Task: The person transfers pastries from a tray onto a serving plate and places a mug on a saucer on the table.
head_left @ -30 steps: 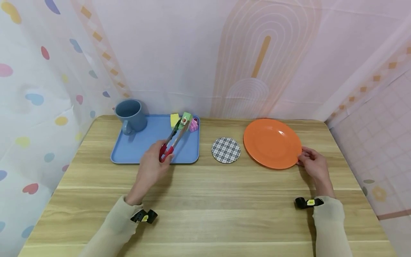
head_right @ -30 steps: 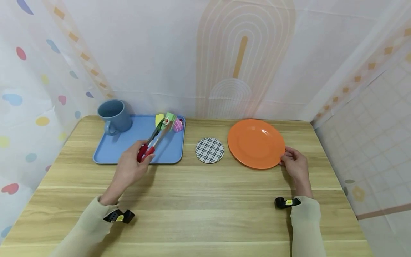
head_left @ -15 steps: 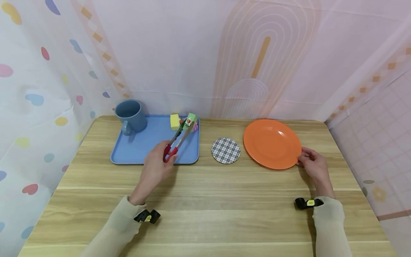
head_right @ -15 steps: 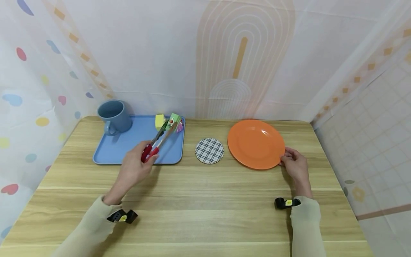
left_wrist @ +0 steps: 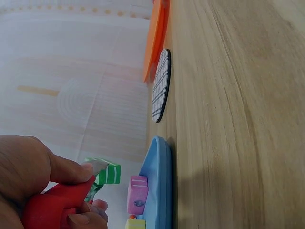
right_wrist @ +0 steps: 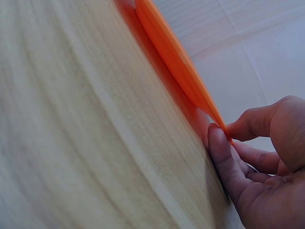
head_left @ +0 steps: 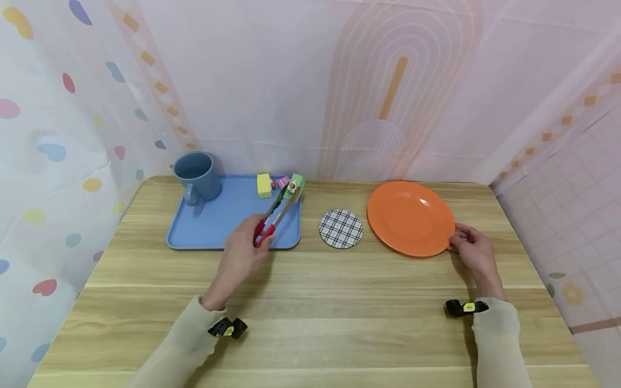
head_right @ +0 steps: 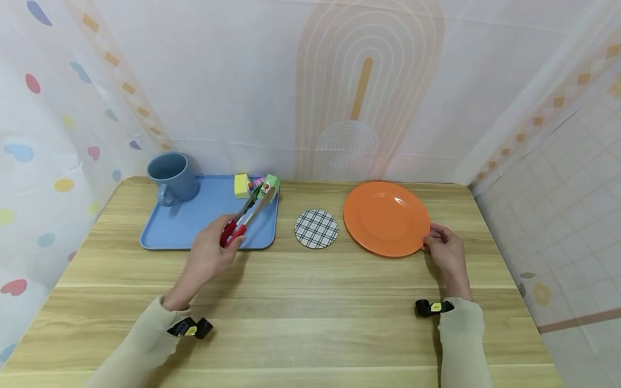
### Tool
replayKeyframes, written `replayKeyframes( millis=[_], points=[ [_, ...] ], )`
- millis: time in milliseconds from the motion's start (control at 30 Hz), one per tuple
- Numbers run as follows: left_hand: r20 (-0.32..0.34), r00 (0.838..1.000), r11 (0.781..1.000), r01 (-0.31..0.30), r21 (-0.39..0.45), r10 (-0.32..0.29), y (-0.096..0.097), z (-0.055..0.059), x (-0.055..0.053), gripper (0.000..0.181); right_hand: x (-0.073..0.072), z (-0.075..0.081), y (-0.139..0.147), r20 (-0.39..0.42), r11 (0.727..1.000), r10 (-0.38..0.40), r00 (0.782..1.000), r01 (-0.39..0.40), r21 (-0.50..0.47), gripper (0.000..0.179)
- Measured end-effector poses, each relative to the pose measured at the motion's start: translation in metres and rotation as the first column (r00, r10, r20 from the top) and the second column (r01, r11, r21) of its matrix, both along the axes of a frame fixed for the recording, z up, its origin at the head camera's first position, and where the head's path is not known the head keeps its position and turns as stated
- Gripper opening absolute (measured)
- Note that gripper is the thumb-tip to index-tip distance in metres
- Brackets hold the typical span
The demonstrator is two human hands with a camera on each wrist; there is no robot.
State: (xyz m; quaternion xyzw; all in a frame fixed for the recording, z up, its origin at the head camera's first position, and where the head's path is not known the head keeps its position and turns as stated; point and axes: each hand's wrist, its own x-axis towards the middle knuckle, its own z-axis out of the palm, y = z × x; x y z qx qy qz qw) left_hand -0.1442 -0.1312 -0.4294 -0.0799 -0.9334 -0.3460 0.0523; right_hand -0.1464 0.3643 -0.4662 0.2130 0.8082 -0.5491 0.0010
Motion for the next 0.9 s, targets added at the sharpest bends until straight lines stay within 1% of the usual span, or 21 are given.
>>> replayKeyframes(
  millis=[367,667,900],
  points=[
    [-0.003,1.000,1.000,0.021,0.001,-0.021,0.007,-0.002,0.000,0.049,0.000,0.000,0.000,-0.012,1.000,0.005,1.000,-0.005,-0.004,0.051],
    [0.036,0.999,1.000,0.028,0.002,-0.028,0.014,-0.002,0.000,0.051,0.000,0.001,-0.001,-0.022,1.000,0.001,1.000,-0.001,-0.004,0.050],
    [0.027,0.999,0.999,0.042,0.008,-0.042,0.021,-0.001,-0.001,0.051,0.000,0.000,0.000,-0.028,1.000,0.005,1.000,-0.005,-0.009,0.050]
  ],
)
